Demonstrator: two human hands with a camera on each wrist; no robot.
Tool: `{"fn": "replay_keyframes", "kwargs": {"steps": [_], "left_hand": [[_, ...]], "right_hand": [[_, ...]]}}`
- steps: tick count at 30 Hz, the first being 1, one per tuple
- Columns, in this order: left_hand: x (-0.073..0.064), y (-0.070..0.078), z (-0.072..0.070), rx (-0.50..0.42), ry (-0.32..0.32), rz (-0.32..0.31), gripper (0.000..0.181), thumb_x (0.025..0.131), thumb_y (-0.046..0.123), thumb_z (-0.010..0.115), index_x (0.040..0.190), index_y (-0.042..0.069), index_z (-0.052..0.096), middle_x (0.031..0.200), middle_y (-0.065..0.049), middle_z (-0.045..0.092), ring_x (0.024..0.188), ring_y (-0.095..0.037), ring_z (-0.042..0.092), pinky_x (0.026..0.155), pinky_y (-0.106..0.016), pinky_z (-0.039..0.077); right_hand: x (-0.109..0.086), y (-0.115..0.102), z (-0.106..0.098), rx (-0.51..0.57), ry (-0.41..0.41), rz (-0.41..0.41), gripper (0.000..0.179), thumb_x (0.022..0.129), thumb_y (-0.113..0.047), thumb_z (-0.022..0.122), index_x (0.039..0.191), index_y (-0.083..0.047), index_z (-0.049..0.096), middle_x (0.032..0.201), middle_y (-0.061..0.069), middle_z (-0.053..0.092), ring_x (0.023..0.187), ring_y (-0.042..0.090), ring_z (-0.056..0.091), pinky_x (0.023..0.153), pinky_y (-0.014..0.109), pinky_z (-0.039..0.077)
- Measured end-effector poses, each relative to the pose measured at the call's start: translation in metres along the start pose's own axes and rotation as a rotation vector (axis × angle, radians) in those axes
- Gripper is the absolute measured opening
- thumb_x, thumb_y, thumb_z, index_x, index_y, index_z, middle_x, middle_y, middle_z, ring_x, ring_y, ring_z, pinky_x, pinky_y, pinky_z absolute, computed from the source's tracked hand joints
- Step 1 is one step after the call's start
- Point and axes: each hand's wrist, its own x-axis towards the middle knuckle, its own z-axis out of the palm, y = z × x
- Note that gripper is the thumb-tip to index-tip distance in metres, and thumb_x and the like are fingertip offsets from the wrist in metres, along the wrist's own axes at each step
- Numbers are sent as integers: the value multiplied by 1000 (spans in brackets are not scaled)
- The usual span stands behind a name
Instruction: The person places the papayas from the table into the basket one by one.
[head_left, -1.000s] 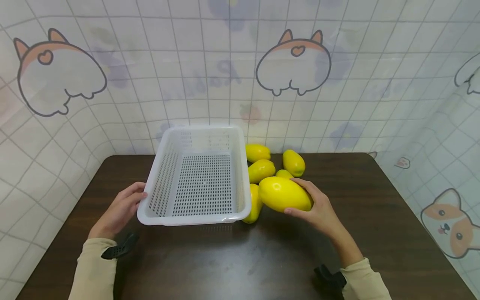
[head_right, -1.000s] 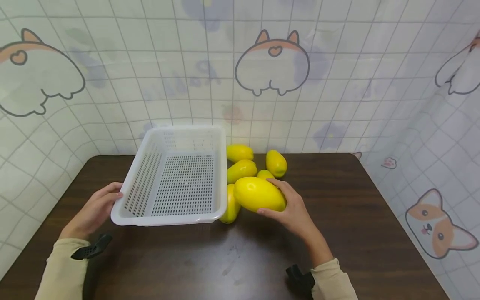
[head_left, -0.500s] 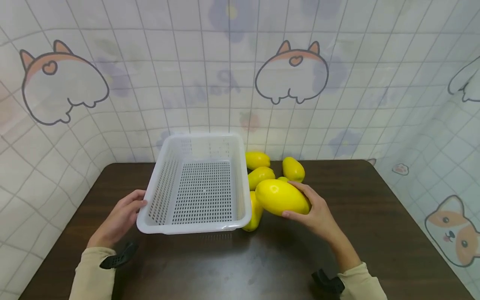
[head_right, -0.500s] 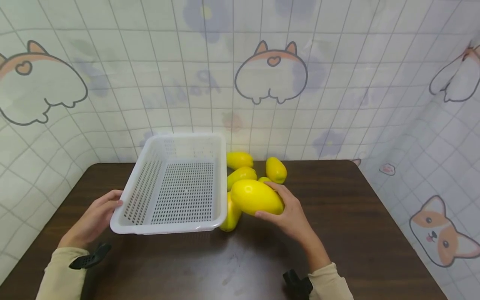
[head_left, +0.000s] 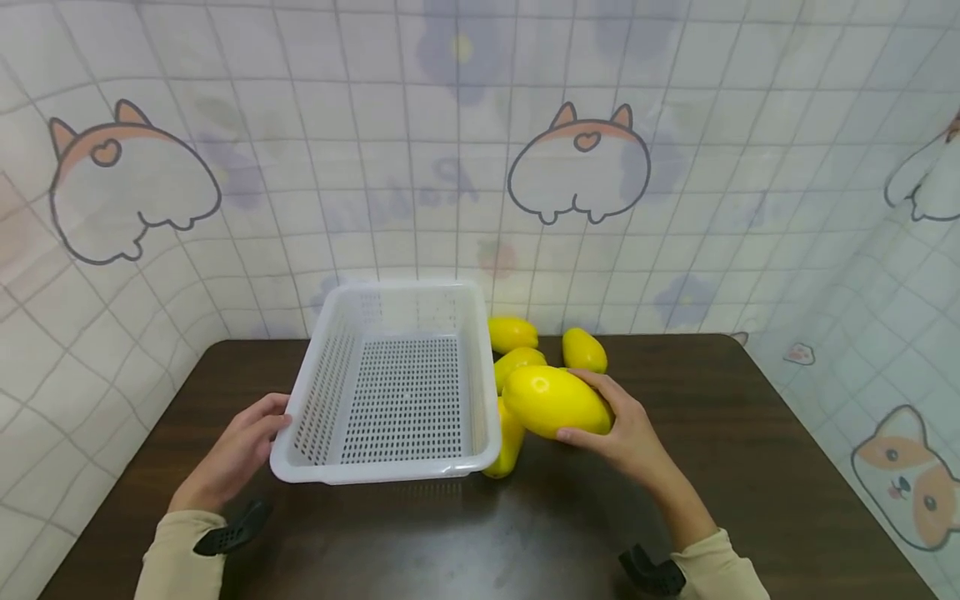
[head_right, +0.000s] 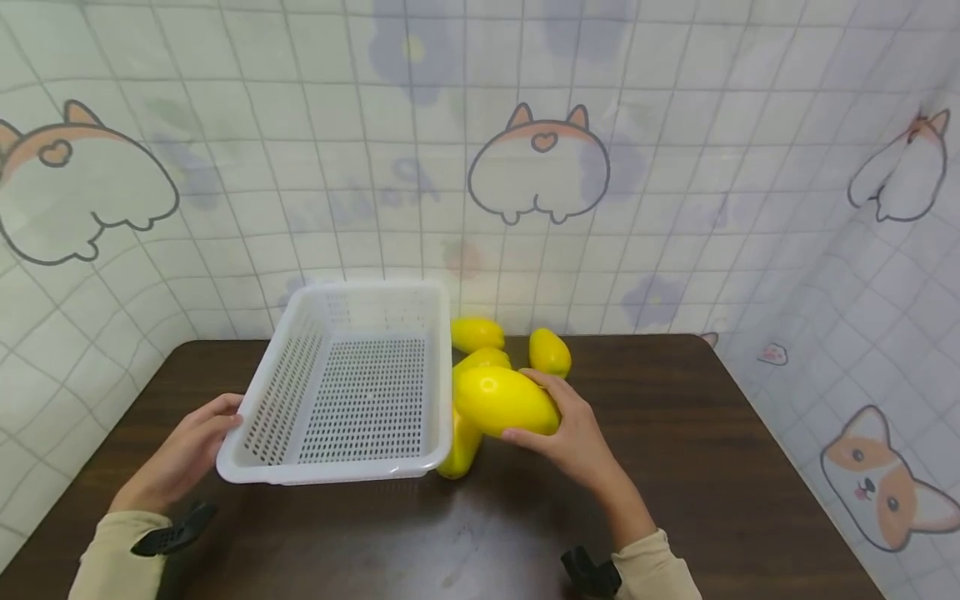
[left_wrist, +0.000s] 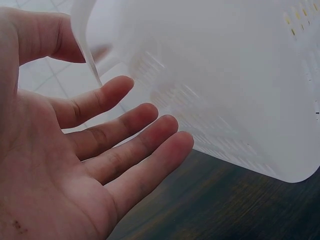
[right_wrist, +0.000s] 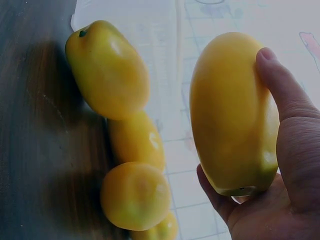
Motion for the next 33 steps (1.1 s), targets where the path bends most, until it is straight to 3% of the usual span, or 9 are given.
{"fn": "replay_keyframes", "kwargs": {"steps": [14, 21, 33], "left_hand": [[1, 2, 2, 2, 18, -16, 35, 103, 28, 42, 132, 9, 43, 118, 13, 54, 103, -4, 61, 87, -26, 53], [2, 0, 0, -39, 2, -5, 31, 104, 25, 41, 130, 8, 45, 116, 12, 56, 102, -5, 62, 85, -27, 54], [3, -1, 1, -13, 5, -11, 34, 104, 27, 41, 132, 7, 43, 117, 13, 55, 103, -5, 62, 85, -27, 54]], "right_hand": [[6, -9, 1, 1, 13, -17, 72, 76, -24, 82, 139, -23, 48, 138, 1, 54, 107, 17, 52, 87, 40, 46], [10, -11, 5, 7, 2, -47, 71, 77, -25, 82, 139, -22, 48, 138, -2, 54, 108, 16, 52, 89, 42, 46], [15, -15, 7, 15, 1, -53, 70, 77, -26, 82, 138, -21, 49, 137, -1, 55, 106, 18, 52, 88, 43, 46]]}}
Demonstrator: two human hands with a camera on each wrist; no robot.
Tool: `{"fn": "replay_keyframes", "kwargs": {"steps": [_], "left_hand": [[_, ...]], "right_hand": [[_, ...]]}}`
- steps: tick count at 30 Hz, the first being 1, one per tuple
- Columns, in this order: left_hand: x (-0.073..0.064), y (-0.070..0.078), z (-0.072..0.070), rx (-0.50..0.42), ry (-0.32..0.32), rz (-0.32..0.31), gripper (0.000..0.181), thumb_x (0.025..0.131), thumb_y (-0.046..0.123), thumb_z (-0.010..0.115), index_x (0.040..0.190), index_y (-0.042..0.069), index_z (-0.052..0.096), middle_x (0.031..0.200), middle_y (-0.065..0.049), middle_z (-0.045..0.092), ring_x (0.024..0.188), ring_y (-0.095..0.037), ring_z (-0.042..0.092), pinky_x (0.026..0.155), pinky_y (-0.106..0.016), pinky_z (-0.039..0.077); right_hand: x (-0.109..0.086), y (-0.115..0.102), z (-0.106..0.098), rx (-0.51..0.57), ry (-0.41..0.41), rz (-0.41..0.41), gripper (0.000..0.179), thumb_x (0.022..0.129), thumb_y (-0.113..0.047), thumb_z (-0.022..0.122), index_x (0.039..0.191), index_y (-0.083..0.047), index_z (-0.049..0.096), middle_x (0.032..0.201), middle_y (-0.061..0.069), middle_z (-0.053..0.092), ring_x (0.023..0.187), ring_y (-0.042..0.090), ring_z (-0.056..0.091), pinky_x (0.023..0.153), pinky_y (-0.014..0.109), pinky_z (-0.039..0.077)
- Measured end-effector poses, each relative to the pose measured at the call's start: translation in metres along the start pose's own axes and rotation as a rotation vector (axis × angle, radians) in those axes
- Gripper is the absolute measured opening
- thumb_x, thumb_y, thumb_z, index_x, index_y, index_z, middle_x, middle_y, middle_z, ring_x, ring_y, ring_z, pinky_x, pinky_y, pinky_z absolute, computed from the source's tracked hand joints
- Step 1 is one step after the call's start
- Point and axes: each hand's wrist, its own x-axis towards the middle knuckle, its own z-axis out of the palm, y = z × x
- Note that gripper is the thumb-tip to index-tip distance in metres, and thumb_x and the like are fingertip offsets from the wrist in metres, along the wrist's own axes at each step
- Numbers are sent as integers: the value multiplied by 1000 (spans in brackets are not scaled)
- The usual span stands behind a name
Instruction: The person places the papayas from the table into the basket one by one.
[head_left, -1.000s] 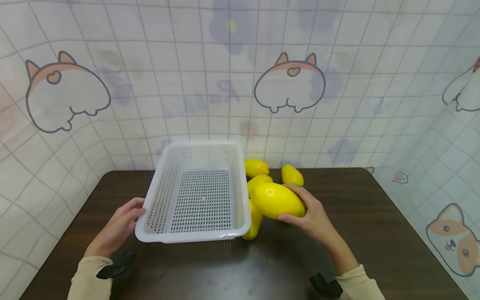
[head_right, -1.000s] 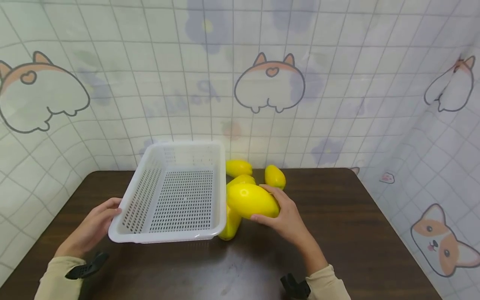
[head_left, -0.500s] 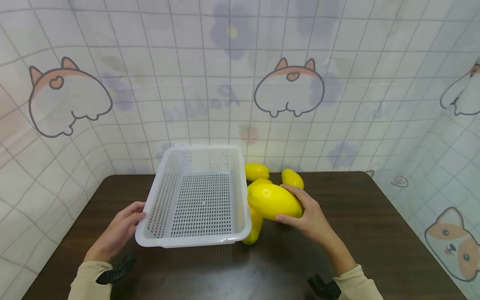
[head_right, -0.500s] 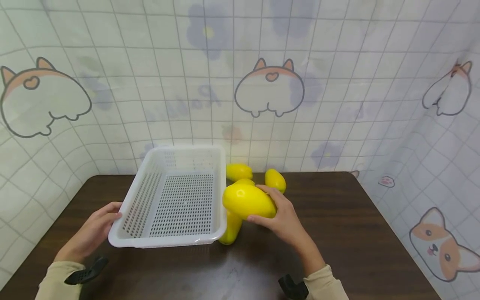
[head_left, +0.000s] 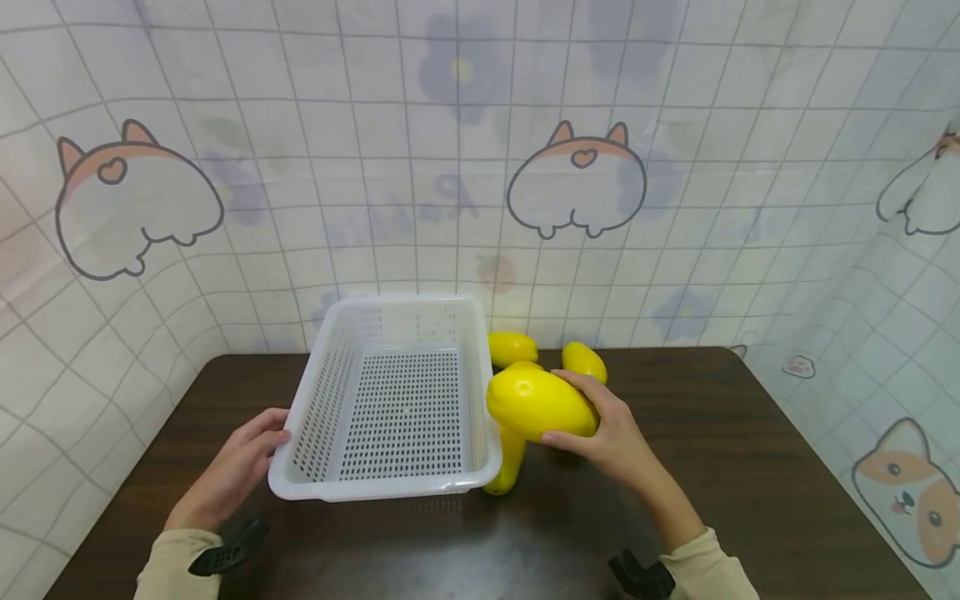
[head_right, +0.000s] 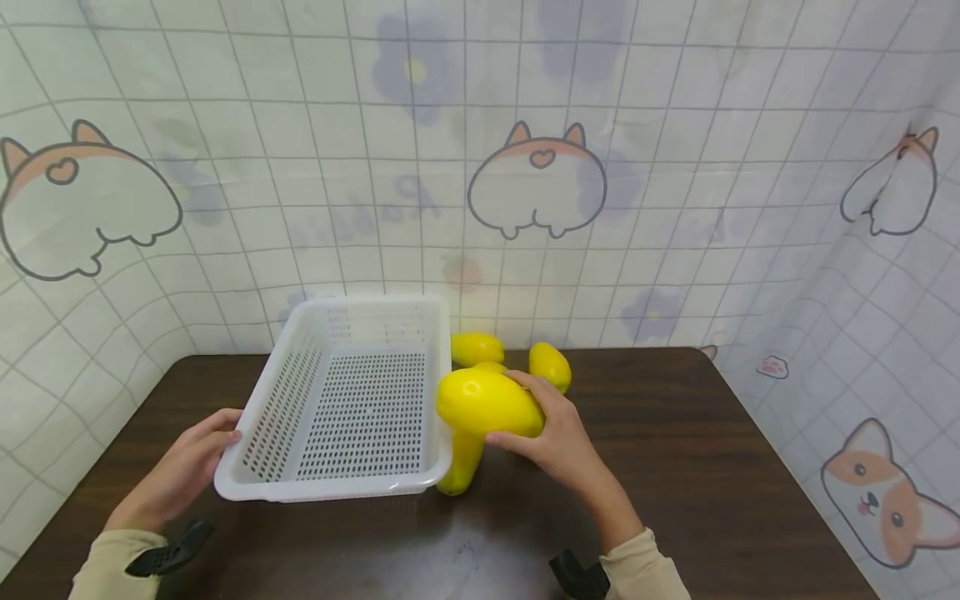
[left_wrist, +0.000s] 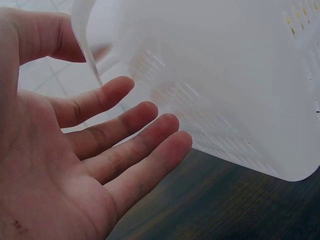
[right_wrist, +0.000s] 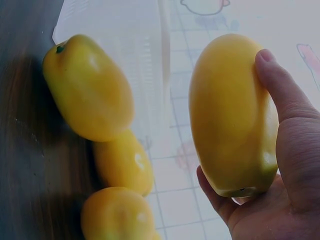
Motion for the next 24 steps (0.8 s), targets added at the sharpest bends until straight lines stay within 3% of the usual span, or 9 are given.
{"fn": "replay_keyframes", "kwargs": {"steps": [24], "left_hand": [[-2, 2, -1, 11, 4, -4, 34, 104, 27, 40, 131, 6, 44, 116, 13, 56, 102, -5, 61, 85, -29, 54]], "right_hand": [[9, -13, 12, 47, -28, -2, 72, 76, -30, 82, 139, -28, 47, 137, -2, 55, 108, 19, 54, 89, 43, 46]]}}
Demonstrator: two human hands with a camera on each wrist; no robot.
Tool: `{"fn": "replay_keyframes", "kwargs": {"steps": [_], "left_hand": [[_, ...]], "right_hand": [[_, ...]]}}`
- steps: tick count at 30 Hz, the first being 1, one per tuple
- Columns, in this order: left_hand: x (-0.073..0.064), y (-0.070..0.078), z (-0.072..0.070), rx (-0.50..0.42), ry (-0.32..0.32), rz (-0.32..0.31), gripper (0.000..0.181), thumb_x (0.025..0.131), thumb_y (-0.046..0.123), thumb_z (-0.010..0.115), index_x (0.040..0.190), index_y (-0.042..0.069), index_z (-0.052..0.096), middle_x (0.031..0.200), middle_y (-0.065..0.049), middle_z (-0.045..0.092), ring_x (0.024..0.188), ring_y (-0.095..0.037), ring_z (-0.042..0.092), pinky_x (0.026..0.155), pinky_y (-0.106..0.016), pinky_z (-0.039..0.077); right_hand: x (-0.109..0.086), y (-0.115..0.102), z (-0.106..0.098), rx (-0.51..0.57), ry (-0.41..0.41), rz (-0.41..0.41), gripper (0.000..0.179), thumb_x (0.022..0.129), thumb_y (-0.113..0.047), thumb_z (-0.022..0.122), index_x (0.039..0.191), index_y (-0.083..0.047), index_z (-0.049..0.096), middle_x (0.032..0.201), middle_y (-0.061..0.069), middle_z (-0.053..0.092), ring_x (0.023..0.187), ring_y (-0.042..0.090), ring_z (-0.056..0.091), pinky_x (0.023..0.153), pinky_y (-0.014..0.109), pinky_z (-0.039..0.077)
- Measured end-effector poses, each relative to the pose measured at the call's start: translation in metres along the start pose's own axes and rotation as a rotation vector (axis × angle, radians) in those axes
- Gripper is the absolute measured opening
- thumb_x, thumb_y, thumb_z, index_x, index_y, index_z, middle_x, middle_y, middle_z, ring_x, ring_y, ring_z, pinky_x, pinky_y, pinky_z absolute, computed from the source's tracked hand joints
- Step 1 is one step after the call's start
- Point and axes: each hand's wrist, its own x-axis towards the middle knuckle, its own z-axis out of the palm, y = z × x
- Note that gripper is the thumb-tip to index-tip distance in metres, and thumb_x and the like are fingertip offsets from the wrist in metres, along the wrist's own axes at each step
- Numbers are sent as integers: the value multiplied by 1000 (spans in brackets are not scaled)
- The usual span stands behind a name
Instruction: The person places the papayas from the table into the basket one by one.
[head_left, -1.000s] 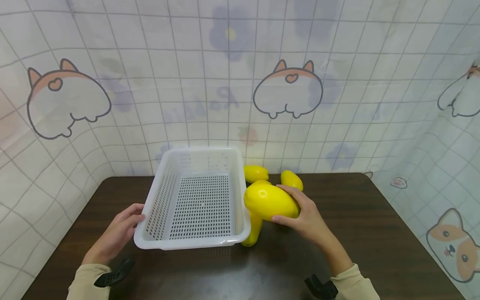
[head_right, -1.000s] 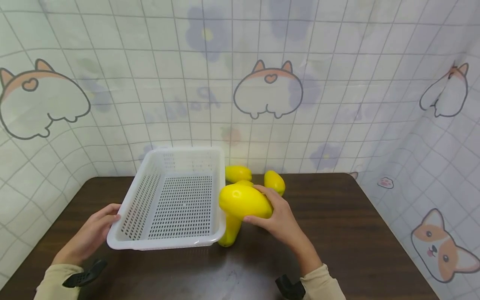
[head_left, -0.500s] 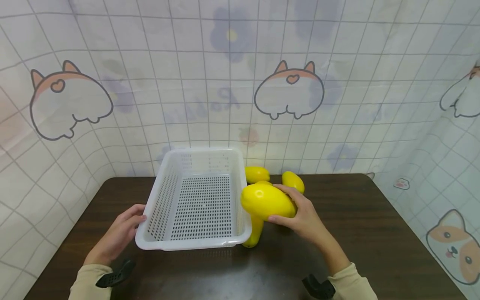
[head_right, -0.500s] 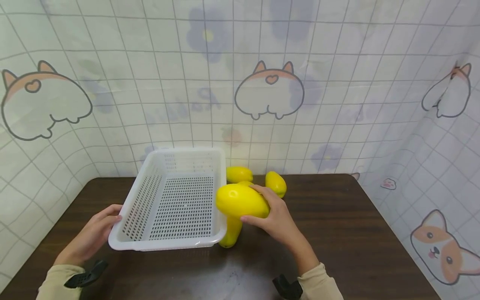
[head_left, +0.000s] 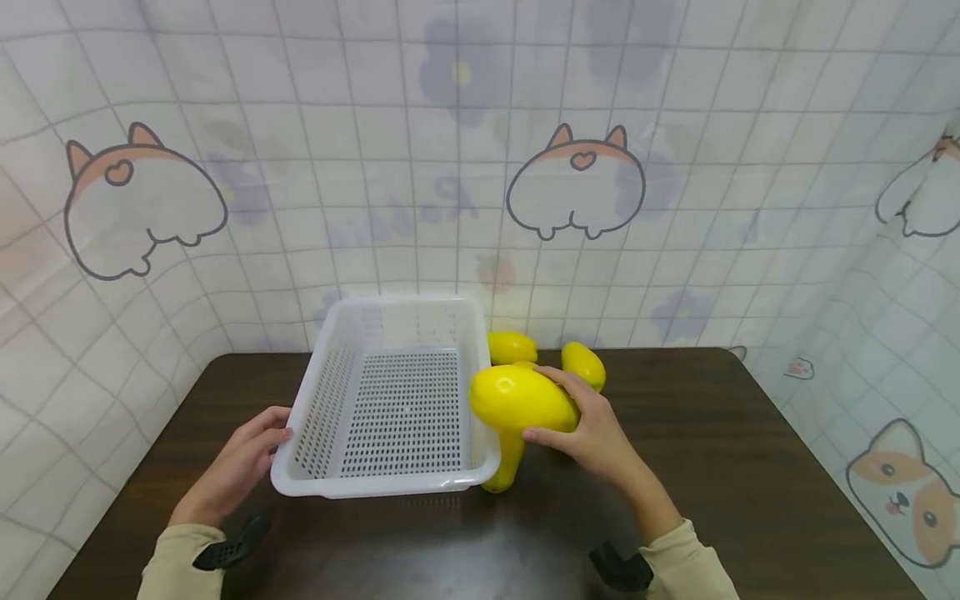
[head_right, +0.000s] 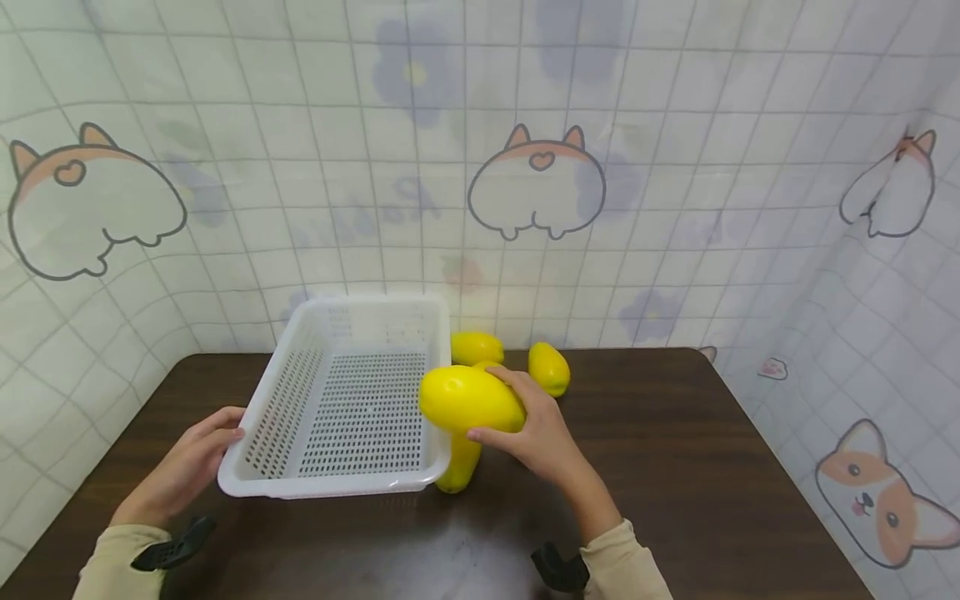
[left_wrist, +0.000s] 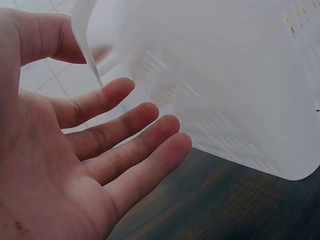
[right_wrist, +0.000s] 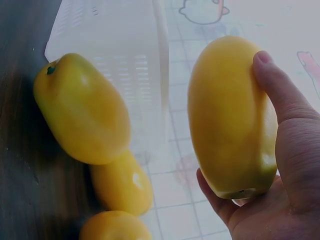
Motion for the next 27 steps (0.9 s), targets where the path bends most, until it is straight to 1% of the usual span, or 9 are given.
{"fn": "replay_keyframes", "kwargs": {"steps": [4, 10, 13, 18, 27], "left_hand": [[0, -1, 1, -5, 2, 5, 32, 104, 26, 40, 130, 8, 45, 115, 14, 56, 101, -6, 62, 84, -30, 54], [0, 0, 2, -2, 4, 8, 33, 104, 26, 40, 130, 6, 45, 115, 12, 56, 102, -6, 61, 85, -30, 53], [1, 0, 1, 3, 13, 6, 32, 104, 26, 40, 129, 7, 45, 115, 13, 56, 102, -5, 61, 85, -29, 53], [1, 1, 2, 1, 15, 2, 36, 104, 28, 40, 130, 4, 43, 116, 11, 56, 102, -6, 62, 85, -30, 54], [1, 0, 3, -5, 34, -25, 37, 103, 30, 42, 131, 5, 43, 115, 13, 56, 102, -6, 62, 86, -30, 53]], "right_hand": [[1, -1, 4, 7, 4, 4, 73, 75, -32, 82, 138, -29, 46, 137, -4, 54, 109, 18, 53, 90, 43, 46], [3, -3, 6, 27, 6, -5, 73, 75, -32, 83, 138, -29, 47, 137, -6, 53, 109, 18, 53, 91, 44, 46], [4, -4, 7, 20, 8, -8, 73, 75, -33, 82, 139, -29, 46, 137, -5, 53, 109, 18, 53, 91, 44, 46], [5, -4, 7, 6, 10, -1, 73, 75, -34, 82, 138, -29, 46, 137, -4, 53, 109, 18, 53, 91, 44, 46], [8, -4, 9, 2, 1, -13, 73, 75, -33, 82, 138, -28, 47, 137, -4, 54, 107, 17, 54, 90, 42, 47]]}}
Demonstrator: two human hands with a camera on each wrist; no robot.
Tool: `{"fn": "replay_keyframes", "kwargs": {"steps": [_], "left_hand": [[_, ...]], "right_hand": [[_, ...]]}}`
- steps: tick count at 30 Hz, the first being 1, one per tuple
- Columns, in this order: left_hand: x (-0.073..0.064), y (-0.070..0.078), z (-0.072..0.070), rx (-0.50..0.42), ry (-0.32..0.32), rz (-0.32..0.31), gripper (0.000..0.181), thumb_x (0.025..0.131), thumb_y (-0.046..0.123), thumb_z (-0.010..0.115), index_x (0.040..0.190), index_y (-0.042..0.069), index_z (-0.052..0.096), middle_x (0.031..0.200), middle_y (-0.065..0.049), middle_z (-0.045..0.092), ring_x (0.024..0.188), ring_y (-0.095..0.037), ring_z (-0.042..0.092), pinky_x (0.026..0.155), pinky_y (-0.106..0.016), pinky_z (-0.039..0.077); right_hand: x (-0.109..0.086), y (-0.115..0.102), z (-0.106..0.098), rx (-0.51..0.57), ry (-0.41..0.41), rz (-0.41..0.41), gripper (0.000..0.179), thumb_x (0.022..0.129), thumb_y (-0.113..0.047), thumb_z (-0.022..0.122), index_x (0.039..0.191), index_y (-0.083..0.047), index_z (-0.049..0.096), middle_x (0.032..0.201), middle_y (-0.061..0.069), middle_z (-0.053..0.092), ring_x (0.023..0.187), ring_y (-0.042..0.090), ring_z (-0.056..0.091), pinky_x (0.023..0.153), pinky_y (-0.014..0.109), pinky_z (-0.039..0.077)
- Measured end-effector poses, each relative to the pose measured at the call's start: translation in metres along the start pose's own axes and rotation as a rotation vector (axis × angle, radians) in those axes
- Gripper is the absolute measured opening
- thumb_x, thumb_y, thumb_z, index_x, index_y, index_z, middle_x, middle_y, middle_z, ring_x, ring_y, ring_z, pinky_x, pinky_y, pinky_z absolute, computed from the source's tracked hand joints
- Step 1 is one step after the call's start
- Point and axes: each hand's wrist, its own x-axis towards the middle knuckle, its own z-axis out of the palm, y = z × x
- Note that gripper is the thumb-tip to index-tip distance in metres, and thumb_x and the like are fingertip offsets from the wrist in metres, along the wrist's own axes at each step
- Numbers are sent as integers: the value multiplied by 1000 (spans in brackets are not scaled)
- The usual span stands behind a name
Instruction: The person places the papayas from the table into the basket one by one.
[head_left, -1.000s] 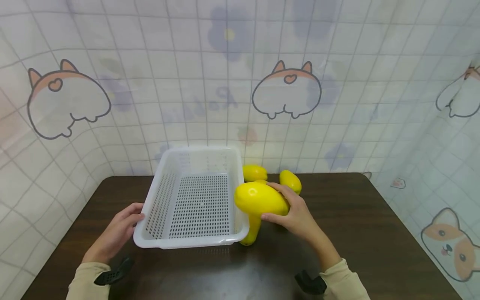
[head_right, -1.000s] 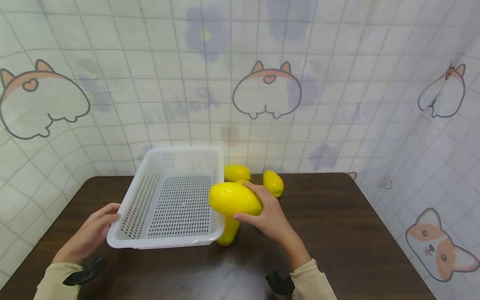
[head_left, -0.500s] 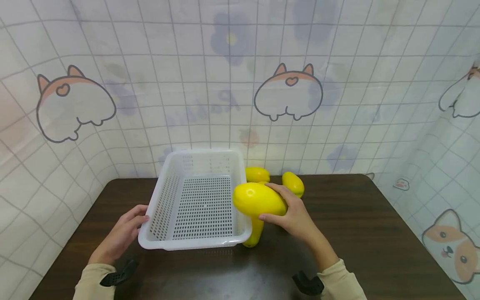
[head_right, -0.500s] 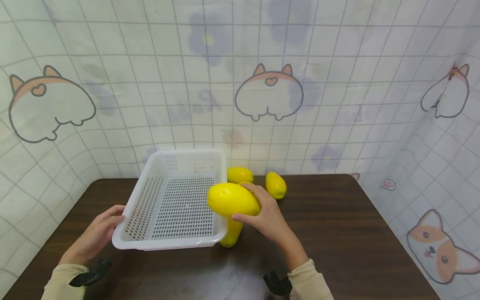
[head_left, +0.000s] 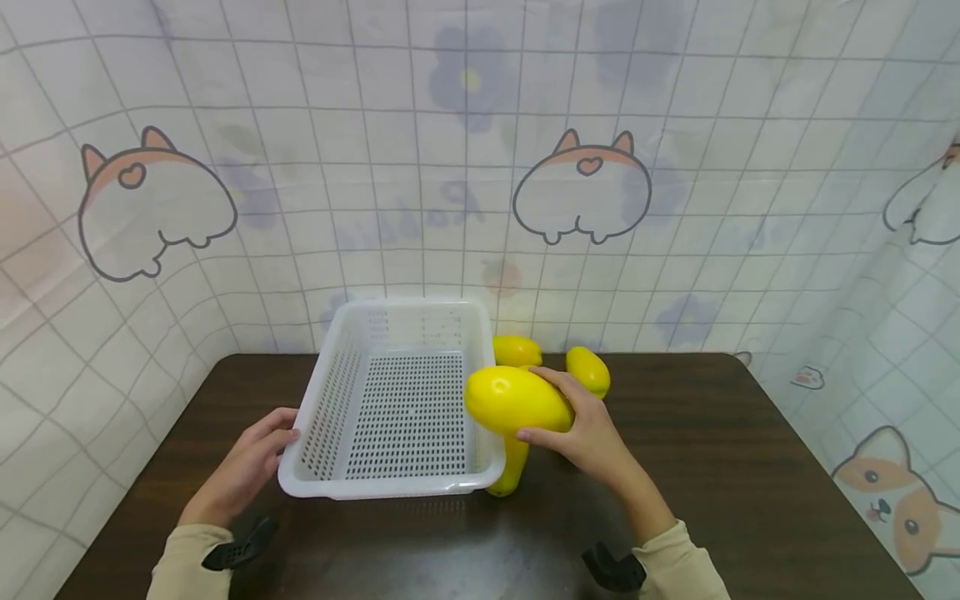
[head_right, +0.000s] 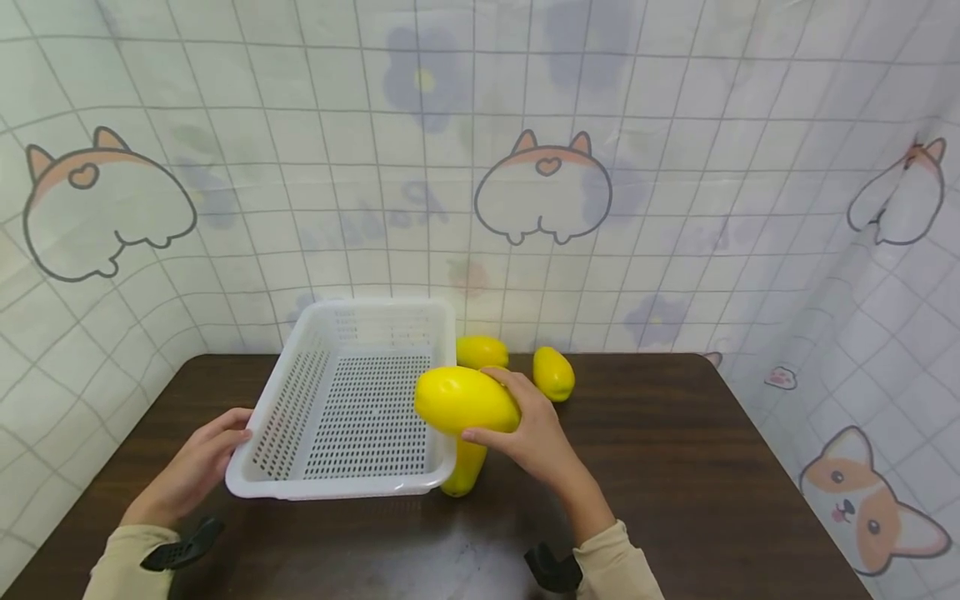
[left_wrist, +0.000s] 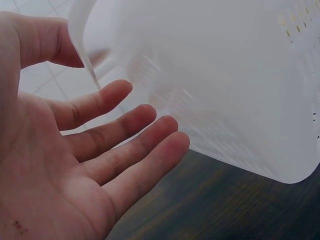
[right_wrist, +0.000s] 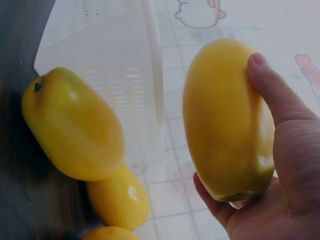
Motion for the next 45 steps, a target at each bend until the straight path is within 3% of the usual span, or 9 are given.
{"fn": "replay_keyframes", "kwargs": {"steps": [9, 16, 23, 30, 39, 45], "left_hand": [[0, -2, 0, -9, -5, 9, 39, 103, 29, 41, 131, 2, 41, 116, 11, 55, 103, -6, 61, 87, -28, 53], [-1, -1, -1, -2, -17, 51, 39, 104, 26, 40, 133, 0, 40, 119, 11, 55, 104, -5, 61, 86, -28, 53], [2, 2, 4, -34, -28, 42, 38, 104, 27, 40, 134, 4, 42, 119, 11, 55, 104, -6, 61, 87, -28, 53], [1, 4, 8, -12, 3, 20, 41, 103, 29, 42, 135, 3, 41, 119, 12, 55, 105, -4, 59, 87, -28, 52], [3, 5, 12, -33, -14, 42, 40, 104, 28, 41, 134, 2, 40, 119, 10, 55, 105, -4, 60, 87, -27, 53], [2, 3, 17, -43, -11, 27, 39, 103, 27, 42, 133, 2, 41, 118, 10, 55, 104, -6, 61, 86, -28, 54]], "right_hand": [[1, -3, 3, 10, -16, -1, 73, 75, -31, 83, 139, -23, 48, 136, -3, 54, 109, 17, 54, 91, 42, 47], [4, -3, 6, 0, -13, -22, 73, 74, -32, 83, 138, -22, 49, 135, -3, 55, 113, 16, 54, 94, 43, 47], [3, -7, 3, 8, -18, -13, 73, 74, -32, 83, 138, -20, 49, 135, -3, 55, 112, 17, 53, 94, 45, 47], [0, -5, 3, 20, -15, -5, 73, 74, -32, 83, 138, -24, 49, 136, -6, 54, 114, 15, 53, 96, 45, 47], [1, -5, 1, 11, -26, -15, 73, 76, -32, 82, 139, -26, 48, 138, -3, 54, 116, 18, 53, 97, 46, 46], [-2, -6, 2, 12, -38, 8, 72, 76, -35, 81, 138, -22, 49, 136, -2, 55, 113, 19, 53, 96, 45, 46]]}}
